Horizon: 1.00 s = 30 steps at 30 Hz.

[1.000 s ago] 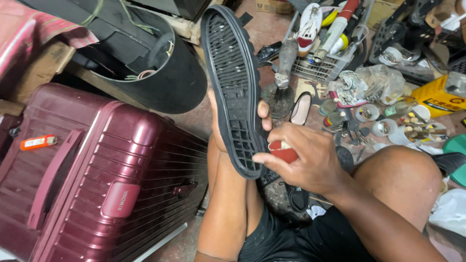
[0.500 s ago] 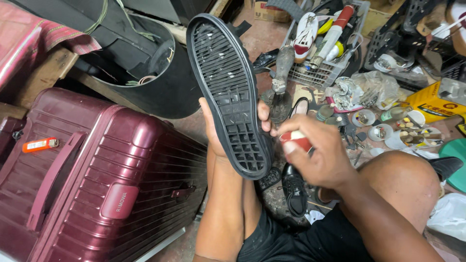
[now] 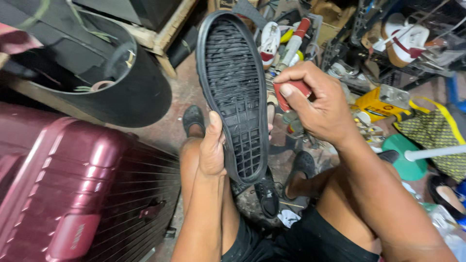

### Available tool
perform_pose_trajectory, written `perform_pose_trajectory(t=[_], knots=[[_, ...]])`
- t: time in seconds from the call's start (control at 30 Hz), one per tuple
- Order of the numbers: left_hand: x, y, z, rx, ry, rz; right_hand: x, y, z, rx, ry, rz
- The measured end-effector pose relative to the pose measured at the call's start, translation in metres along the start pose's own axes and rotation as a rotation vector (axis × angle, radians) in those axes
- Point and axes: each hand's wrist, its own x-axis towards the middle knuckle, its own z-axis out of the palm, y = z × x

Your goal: The person holds a black shoe sole and scrubs its tread pattern with a small red abrasive block. They rotate the sole to reach different areas and continue scrubbing the entire surface.

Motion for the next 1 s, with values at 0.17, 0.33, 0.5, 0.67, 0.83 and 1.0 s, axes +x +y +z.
perform_pose_trajectory(t=[0.17, 0.33, 0.5, 0.67, 0.83, 1.0], knots=[[0.002, -0.004, -0.001, 0.071, 0.018, -0.037, 0.007, 0.023, 0.011, -0.023, 0.0, -0.024], [0.007, -0.005, -0.004, -0.043, 0.051, -0.031, -0.003, 0.02, 0.028, -0.035, -0.035, -0.016], [0.011, -0.003, -0.01, 0.024, 0.075, -0.059, 0.005, 0.035, 0.026, -0.108, 0.018, -0.084], [0.011, 0.002, -0.008, 0.066, 0.049, -0.038, 0.006, 0.029, 0.024, -0.157, -0.049, -0.157], [0.011, 0.002, -0.011, 0.248, 0.088, -0.016, 0.0, 0.026, 0.021, -0.175, -0.133, -0.105], [0.018, -0.002, -0.006, 0.343, 0.043, 0.026, 0.007, 0.052, 0.026, -0.193, -0.004, -0.183]])
